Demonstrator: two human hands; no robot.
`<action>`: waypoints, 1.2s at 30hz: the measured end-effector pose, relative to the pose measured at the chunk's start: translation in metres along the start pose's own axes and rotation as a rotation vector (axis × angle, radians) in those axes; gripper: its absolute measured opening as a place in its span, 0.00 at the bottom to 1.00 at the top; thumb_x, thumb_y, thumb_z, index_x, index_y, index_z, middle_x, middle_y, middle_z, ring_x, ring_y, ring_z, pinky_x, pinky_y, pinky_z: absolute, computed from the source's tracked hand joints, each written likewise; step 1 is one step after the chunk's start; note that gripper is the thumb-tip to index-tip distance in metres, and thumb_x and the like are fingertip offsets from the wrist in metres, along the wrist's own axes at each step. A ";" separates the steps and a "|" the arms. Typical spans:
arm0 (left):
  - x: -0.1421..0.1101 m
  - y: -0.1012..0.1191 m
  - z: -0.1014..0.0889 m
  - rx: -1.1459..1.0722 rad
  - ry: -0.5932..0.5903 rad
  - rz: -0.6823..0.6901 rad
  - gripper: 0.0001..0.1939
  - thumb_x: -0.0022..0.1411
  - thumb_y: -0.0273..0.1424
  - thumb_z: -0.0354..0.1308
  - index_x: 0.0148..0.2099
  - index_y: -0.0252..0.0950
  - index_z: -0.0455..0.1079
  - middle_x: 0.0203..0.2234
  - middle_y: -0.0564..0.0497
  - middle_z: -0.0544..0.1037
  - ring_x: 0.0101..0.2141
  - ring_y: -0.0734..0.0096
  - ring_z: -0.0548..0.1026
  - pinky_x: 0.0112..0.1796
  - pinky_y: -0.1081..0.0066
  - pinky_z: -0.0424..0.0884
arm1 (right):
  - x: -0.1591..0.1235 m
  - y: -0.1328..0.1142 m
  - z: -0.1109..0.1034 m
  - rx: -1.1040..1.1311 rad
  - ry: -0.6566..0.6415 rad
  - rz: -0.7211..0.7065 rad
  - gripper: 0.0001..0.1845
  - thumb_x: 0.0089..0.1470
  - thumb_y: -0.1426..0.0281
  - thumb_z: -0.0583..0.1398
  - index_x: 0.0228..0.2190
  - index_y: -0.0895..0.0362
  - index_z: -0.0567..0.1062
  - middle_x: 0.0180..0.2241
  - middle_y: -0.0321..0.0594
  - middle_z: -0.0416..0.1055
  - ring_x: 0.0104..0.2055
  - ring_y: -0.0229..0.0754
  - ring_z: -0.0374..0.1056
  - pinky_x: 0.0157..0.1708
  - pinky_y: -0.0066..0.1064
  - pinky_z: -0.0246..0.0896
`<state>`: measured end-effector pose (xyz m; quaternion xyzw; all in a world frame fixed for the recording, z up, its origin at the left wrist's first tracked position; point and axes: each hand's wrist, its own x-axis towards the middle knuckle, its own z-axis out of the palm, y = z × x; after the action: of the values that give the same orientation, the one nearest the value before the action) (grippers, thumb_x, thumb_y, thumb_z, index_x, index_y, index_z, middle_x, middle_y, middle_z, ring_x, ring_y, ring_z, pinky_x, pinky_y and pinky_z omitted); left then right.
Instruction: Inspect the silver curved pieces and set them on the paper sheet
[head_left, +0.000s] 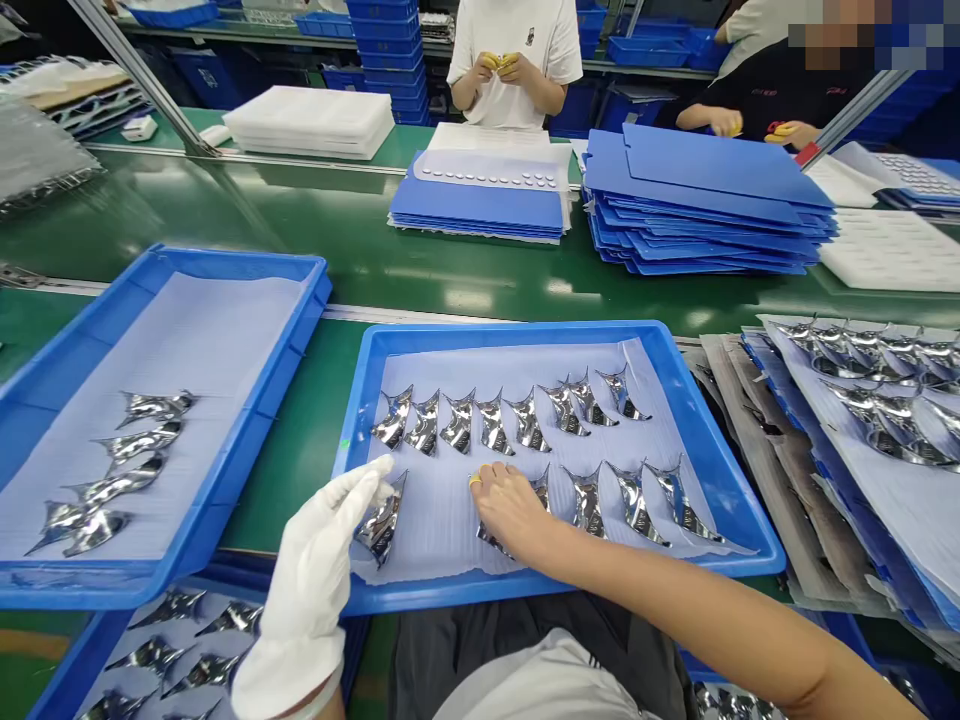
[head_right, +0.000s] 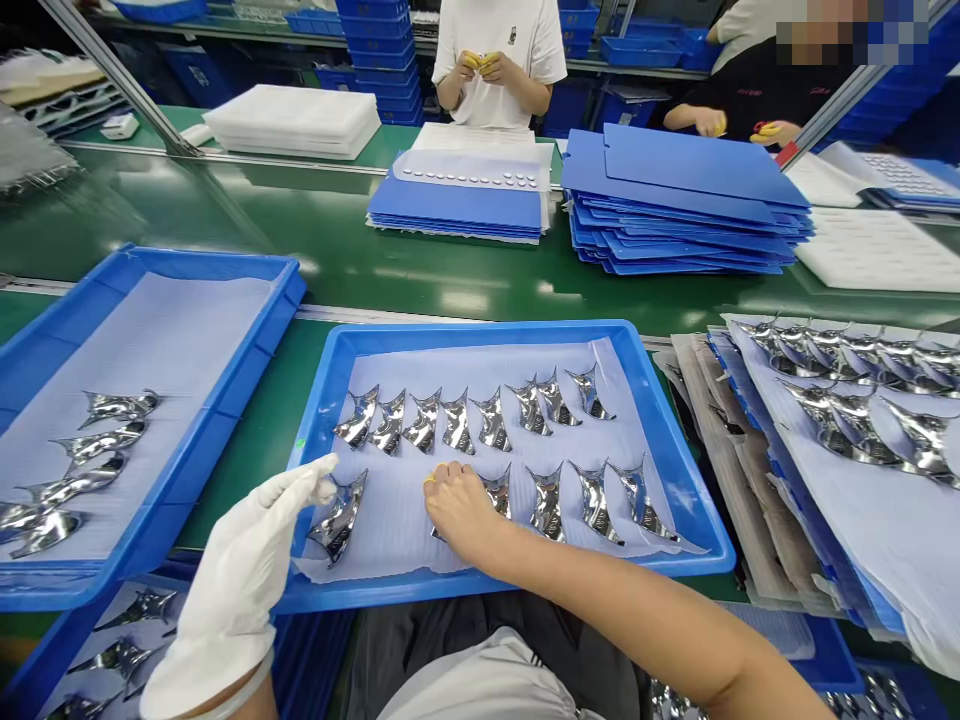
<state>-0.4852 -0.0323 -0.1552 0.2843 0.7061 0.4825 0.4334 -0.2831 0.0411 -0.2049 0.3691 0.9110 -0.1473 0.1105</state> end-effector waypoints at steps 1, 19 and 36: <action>0.001 0.001 0.005 -0.019 -0.021 -0.006 0.23 0.58 0.46 0.64 0.50 0.37 0.76 0.42 0.48 0.81 0.44 0.62 0.75 0.49 0.67 0.69 | 0.000 0.004 0.001 -0.013 0.014 -0.011 0.11 0.55 0.85 0.56 0.38 0.63 0.73 0.38 0.54 0.73 0.43 0.51 0.70 0.39 0.39 0.65; -0.014 0.014 0.049 -0.088 -0.534 0.084 0.22 0.63 0.37 0.62 0.58 0.43 0.71 0.57 0.48 0.74 0.55 0.60 0.72 0.57 0.65 0.66 | -0.042 0.017 -0.037 0.580 0.839 -0.387 0.13 0.65 0.76 0.53 0.48 0.57 0.71 0.34 0.42 0.72 0.37 0.41 0.69 0.37 0.32 0.69; -0.033 0.018 0.069 -0.241 -0.444 0.132 0.19 0.61 0.33 0.64 0.55 0.45 0.75 0.35 0.52 0.80 0.33 0.72 0.74 0.38 0.75 0.71 | -0.089 0.006 -0.061 0.790 0.753 -0.315 0.09 0.66 0.71 0.54 0.37 0.59 0.74 0.24 0.37 0.73 0.24 0.36 0.62 0.27 0.28 0.60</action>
<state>-0.4088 -0.0226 -0.1381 0.3751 0.5110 0.5163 0.5759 -0.2222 0.0099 -0.1212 0.2691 0.8073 -0.3500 -0.3916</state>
